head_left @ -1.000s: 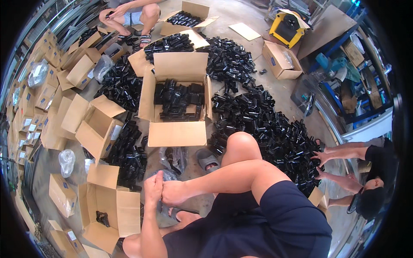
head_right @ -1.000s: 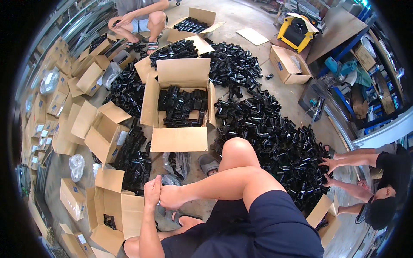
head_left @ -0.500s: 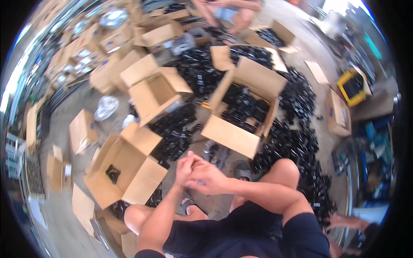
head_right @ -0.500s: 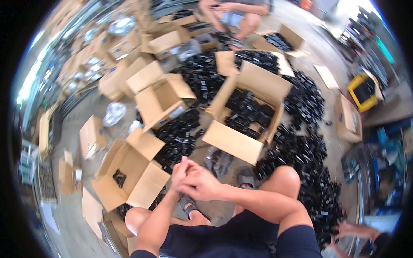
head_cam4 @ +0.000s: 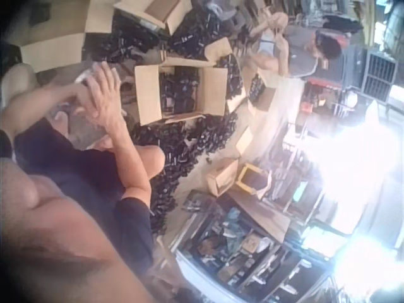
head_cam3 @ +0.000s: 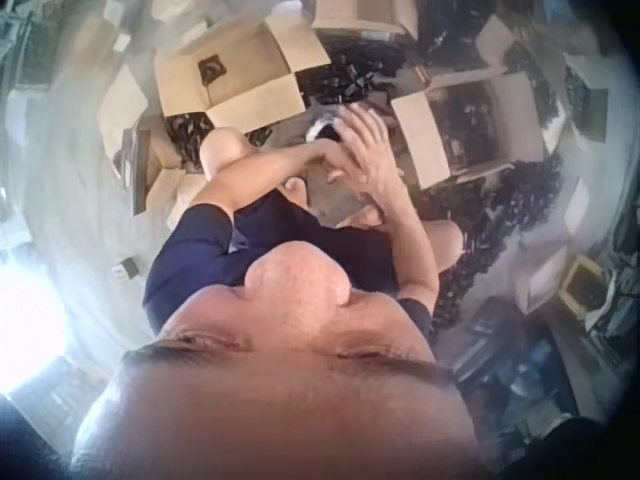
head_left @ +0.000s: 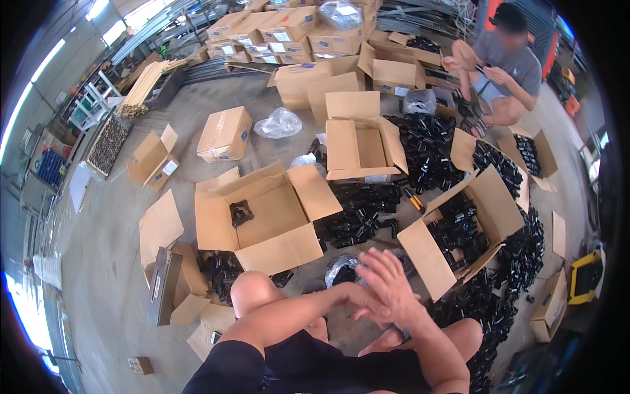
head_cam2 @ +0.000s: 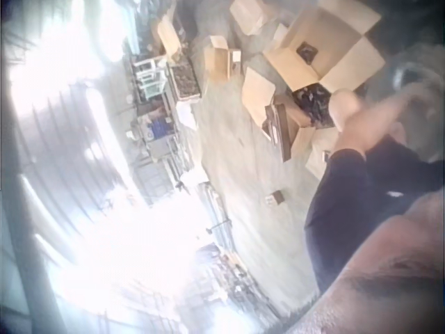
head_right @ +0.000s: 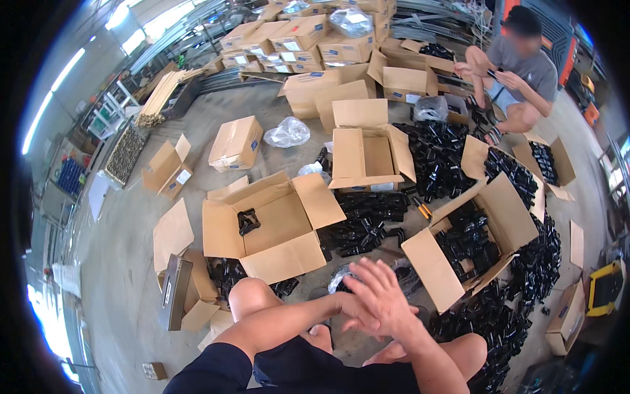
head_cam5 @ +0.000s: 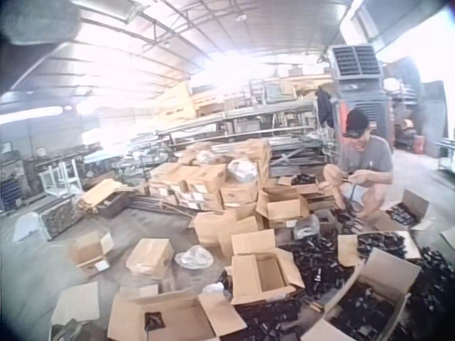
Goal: The person picks up a small black plastic component and inserts a small yellow connector piece into it by hand.
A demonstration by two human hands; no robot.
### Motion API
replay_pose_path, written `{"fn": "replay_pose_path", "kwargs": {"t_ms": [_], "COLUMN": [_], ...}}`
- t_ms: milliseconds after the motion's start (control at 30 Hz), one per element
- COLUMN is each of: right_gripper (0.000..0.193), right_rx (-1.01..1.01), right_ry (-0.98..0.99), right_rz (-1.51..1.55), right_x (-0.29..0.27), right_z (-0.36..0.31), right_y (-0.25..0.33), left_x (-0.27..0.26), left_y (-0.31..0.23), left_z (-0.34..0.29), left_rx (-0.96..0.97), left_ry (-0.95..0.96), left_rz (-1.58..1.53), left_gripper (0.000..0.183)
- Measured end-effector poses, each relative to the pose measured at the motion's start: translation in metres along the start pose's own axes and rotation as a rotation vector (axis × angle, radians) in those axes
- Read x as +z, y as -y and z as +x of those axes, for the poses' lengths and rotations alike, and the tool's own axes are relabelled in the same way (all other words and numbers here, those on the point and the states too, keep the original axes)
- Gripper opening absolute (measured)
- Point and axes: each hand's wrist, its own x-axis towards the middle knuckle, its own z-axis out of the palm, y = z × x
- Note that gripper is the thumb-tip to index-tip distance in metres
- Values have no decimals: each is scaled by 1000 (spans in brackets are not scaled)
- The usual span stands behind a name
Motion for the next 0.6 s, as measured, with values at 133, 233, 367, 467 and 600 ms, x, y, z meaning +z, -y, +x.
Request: {"fn": "replay_pose_path", "kwargs": {"t_ms": [133,233,367,467,600], "right_gripper": [66,42,40,42,47], "right_rx": [-180,-10,-24,-6,77], "right_ry": [-82,-472,-442,-493,-302], "right_rz": [-36,102,5,-38,-37], "right_x": [14,41,34,42,20], "right_z": [-11,0,-2,-7,-2], "right_y": [-13,-7,-14,-18,-17], "left_x": [8,7,8,9,6], "left_y": [5,0,-4,-8,-10], "left_z": [11,25,30,31,20], "left_rx": [121,231,351,420,492], "left_ry": [12,-62,-175,-204,-275], "left_rz": [17,124,225,255,241], "left_gripper": [82,82,82,83,83]}}
